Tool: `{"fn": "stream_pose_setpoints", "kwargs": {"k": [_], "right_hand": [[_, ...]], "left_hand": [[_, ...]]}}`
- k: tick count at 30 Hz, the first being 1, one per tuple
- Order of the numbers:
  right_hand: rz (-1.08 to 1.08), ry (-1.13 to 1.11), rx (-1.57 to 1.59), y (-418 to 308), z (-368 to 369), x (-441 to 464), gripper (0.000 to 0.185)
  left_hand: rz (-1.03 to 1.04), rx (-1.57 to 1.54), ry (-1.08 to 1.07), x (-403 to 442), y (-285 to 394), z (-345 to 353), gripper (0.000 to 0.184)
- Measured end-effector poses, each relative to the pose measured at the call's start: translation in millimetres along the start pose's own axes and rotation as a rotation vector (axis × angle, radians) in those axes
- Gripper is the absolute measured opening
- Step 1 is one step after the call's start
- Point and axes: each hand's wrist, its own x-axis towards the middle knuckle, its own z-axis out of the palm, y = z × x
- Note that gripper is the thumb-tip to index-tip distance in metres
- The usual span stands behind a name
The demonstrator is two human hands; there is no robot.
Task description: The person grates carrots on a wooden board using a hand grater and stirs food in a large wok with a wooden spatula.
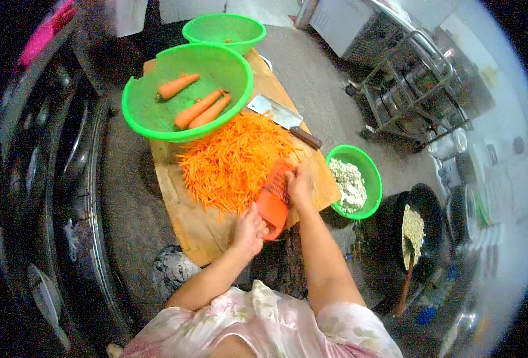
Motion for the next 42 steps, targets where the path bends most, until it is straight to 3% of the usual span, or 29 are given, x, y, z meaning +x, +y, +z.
{"fn": "stream_pose_setpoints", "kwargs": {"k": [3,4,9,11,15,21,26,31,34,36,39,40,41,42], "right_hand": [[0.078,-0.079,-0.045,40.8,4.0,21.9,0.017],[0.114,-0.087,0.027,18.3,-10.4,14.8,0.016],[-0.292,-0.055,-0.021,-10.5,-41.6,-34.9,0.016],[-0.318,-0.195,-0.041,-30.9,-64.3,-55.7,0.019],[-0.265,-0.205,0.061,-28.1,-65.0,-64.2,0.017],[-0.35,-0.251,-0.001,-38.2,-62.2,-52.1,0.014],[-0.343,-0.148,-0.007,3.6,-26.4,-33.8,0.016],[-0.332,-0.096,-0.06,-12.8,-27.5,-20.5,0.014],[-0.397,-0.112,-0.038,16.1,-10.0,7.8,0.014],[-0.489,-0.244,-0.169,31.2,4.5,49.5,0.012],[-0.65,-0.274,-0.417,-65.8,-39.1,70.7,0.009],[-0.734,-0.115,-0.221,-77.0,-30.8,89.3,0.009],[-0.666,-0.256,-0.091,-113.9,-49.3,102.9,0.024],[-0.693,-0.15,0.034,-148.8,-73.2,97.3,0.032]], "left_hand": [[-0.01,0.031,0.008,-8.7,1.5,-8.6,0.026],[-0.015,0.043,0.008,-6.4,3.6,-9.1,0.026],[-0.018,0.012,-0.012,-4.0,6.1,-9.6,0.025],[-0.004,0.009,-0.026,-5.7,4.5,-9.8,0.025],[-0.005,0.054,0.0,-2.7,1.7,-9.5,0.024],[-0.033,0.017,-0.006,0.2,-0.6,-16.8,0.027],[-0.033,0.011,-0.037,1.3,-2.0,-21.3,0.024],[-0.034,0.0,-0.009,4.1,1.2,-16.7,0.024],[-0.065,0.017,-0.005,9.2,0.8,-21.6,0.027],[-0.049,0.03,-0.016,3.4,1.9,-22.2,0.029],[-0.058,0.056,-0.067,6.1,0.5,-31.4,0.027],[-0.044,0.096,-0.083,5.4,1.5,-31.8,0.026],[-0.032,0.135,-0.097,3.0,2.3,-31.8,0.024],[-0.023,0.174,-0.11,-0.2,2.5,-31.9,0.022]]}}
